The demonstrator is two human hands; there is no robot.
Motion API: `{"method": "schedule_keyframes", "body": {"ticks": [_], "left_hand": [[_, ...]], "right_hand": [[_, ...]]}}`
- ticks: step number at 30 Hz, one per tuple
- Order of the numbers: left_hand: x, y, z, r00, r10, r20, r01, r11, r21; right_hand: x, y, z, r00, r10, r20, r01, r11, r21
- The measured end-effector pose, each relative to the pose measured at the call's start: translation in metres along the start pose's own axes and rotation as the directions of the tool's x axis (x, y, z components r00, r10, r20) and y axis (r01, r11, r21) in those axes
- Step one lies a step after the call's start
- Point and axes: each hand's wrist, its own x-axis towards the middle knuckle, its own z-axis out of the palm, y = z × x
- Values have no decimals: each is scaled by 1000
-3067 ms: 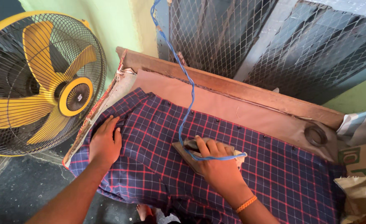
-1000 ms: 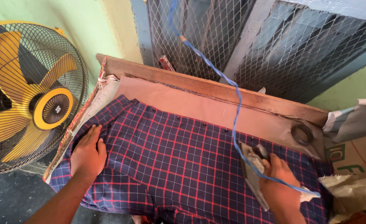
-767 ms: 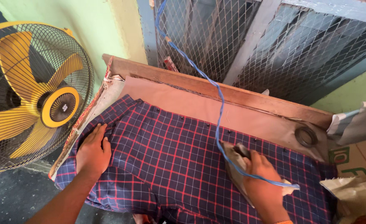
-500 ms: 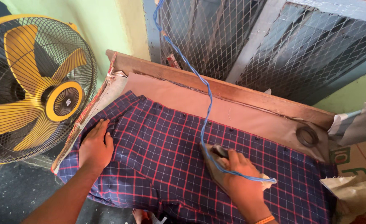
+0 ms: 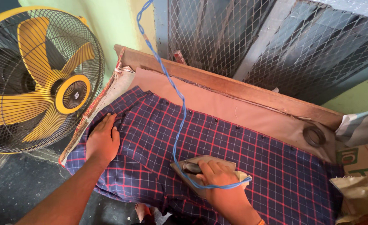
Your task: The person irons a plaid shirt laid out on a wooden ironing board. They use a traditional electric iron, moving it back and forth across the fabric while holding the shirt in place with their left hand.
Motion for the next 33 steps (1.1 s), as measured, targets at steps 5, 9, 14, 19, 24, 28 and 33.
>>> {"method": "schedule_keyframes", "body": {"ticks": [5,9,14,19,24,28,33], "left_hand": [[0,2,-3,1000,-23,10,23,1000,-13],[1,3,-5,999,-36,13,36,999,-14],[1,3,-6,999,-29,21,30,1000,-10],[1,3,-6,999,-38,24,38,999,-18],[0,-1,-3,1000,-5,22,5,1000,-2],[1,-1,-2,999,-10,35,10,1000,0],[1,1,-4,998,-37,60,36,999,14]], "right_hand": [[-16,12,9,981,-179,-71,184,981,61],[-27,28,22,953,-277,-121,278,961,-8],[-42,55,31,953,-283,-108,284,959,-7],[-54,78,27,987,-149,-61,147,988,-41],[-68,100,16,979,-63,-192,60,998,-25],[-78,126,7,960,68,-271,-67,998,11],[-101,149,-5,861,403,-310,-417,909,23]]}}
